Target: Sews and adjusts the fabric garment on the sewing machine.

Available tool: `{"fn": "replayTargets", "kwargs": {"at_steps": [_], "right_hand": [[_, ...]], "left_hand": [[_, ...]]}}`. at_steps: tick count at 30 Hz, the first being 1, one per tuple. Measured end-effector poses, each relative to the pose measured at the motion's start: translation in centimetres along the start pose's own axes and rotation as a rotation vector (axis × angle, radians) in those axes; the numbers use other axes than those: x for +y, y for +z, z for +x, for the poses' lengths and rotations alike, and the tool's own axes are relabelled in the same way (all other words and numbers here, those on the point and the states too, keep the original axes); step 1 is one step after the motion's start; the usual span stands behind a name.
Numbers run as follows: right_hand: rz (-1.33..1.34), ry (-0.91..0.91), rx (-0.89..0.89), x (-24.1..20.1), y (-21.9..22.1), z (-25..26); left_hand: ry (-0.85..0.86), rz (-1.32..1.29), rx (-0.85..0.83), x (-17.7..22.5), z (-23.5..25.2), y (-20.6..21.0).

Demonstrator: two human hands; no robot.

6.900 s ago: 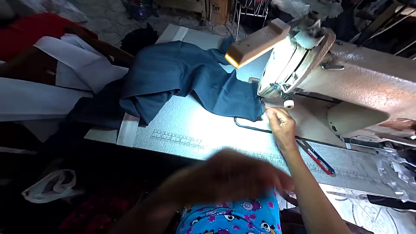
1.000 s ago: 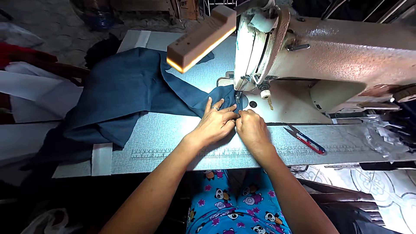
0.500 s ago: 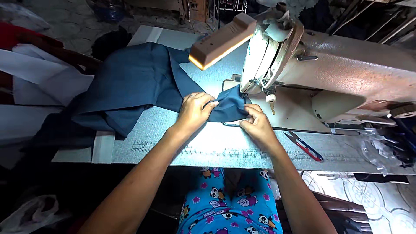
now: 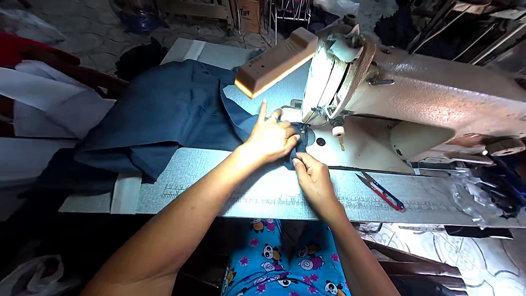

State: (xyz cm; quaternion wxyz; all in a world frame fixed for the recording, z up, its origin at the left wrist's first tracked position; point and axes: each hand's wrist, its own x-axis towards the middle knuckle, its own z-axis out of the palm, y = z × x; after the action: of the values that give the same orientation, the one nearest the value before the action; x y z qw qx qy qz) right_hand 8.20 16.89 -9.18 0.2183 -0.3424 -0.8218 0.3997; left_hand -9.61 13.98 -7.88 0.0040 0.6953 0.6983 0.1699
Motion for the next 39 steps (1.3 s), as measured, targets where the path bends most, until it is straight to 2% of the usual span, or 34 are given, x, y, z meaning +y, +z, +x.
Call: {"fn": "replayTargets", "kwargs": {"at_steps": [3, 8, 13, 15, 17, 19, 20, 25, 31, 39], "right_hand": [[-0.009, 0.020, -0.008, -0.3, 0.2, 0.5], [0.037, -0.144, -0.096, 1.7, -0.8, -0.2], [0.002, -0.180, -0.150, 2.6, -2.5, -0.6], [0.013, -0.176, -0.078, 2.4, -3.0, -0.8], [0.034, -0.153, 0.075, 1.9, -3.2, -1.1], [0.006, -0.088, 0.203, 1.6, -3.0, -1.1], [-0.016, -0.035, 0.207, 1.4, -2.9, -1.1], [-0.100, 0.112, 0.150, 0.1, -0.9, -0.8], [-0.328, 0.082, 0.153, -1.1, 0.5, -1.6], [-0.497, 0.118, -0.001, -2.3, 0.3, -1.4]], "left_hand": [[-0.082, 0.079, -0.113, -0.8, 1.4, -0.4], [0.261, -0.154, 0.011, -0.7, -1.2, 0.4], [0.137, -0.325, 0.067, -0.3, -2.8, 2.2], [0.113, -0.336, 0.051, 0.1, -3.0, 2.3], [0.129, -0.313, 0.065, 0.5, -3.4, 2.6], [0.137, -0.301, 0.061, 1.0, -3.9, 2.6], [0.136, -0.294, 0.060, 1.2, -4.1, 2.5], [0.100, -0.239, 0.059, 2.1, -4.6, 2.4], [0.131, -0.185, 0.091, 2.6, -5.3, 2.9], [0.122, -0.189, 0.088, 3.1, -6.0, 2.7]]}}
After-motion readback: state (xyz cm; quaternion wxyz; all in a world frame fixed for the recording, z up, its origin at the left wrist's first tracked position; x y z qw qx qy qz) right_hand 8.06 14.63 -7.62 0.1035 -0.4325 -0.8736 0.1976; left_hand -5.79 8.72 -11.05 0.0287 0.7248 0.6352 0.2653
